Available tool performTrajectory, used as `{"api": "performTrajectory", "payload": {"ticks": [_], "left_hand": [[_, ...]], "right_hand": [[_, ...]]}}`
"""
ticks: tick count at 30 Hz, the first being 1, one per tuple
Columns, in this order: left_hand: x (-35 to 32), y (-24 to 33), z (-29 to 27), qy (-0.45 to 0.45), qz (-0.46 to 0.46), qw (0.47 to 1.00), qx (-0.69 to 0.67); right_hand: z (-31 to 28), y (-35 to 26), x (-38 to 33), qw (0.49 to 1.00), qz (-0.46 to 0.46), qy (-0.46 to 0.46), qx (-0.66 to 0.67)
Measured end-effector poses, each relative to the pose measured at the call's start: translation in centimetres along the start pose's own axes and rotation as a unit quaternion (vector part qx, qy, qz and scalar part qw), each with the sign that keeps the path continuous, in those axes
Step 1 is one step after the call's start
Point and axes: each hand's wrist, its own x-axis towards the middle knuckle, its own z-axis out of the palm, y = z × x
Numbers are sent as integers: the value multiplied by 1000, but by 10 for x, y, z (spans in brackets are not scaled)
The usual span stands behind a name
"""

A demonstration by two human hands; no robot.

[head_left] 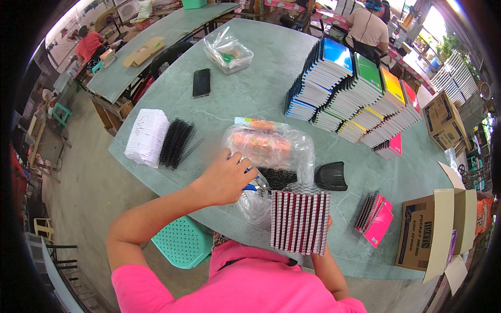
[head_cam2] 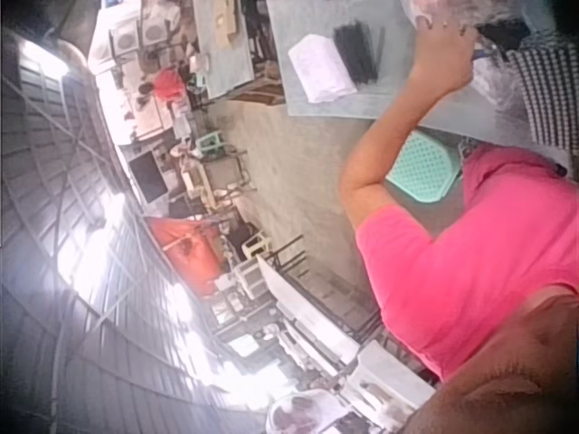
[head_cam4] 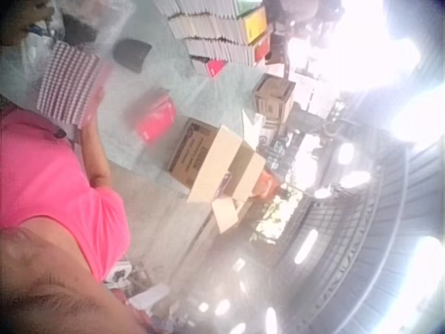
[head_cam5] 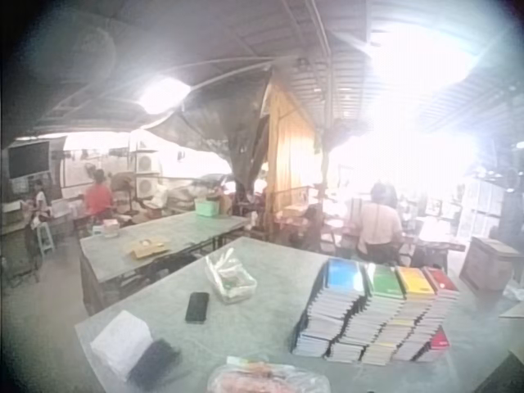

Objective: The person assembles notebooks by threading wire coils through pre-punched holes in paper and covers by hand, uses pliers to trim the wire, and stacks the completed notebooks into a box.

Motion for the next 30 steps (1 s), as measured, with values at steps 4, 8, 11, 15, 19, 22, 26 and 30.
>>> {"api": "performTrajectory", "payload": {"ticks": [4,8,11,15,19,22,26,30], "left_hand": [[1,3,10,6,18,1000,-11],[-1,0,20,-26,6,999,-40],[-2,-5,22,-24,6,999,-35],[4,-8,8,32,-11,999,19],[8,1,0,35,14,999,11],[10,5,3,18,9,1000,7],[14,6,4,30,10,999,10],[15,6,3,44,7,999,30]], "right_hand": [[0,-1,1,1000,-3,-2,1],[-1,-1,3,1000,0,-8,4],[-3,-1,4,1000,-5,-14,7],[-3,-4,8,1000,-9,-20,7],[2,-4,10,999,-8,-25,24],[0,-2,9,1000,-7,-12,17],[-2,-5,8,1000,2,-22,11],[-4,-5,9,1000,4,-19,6]]}}
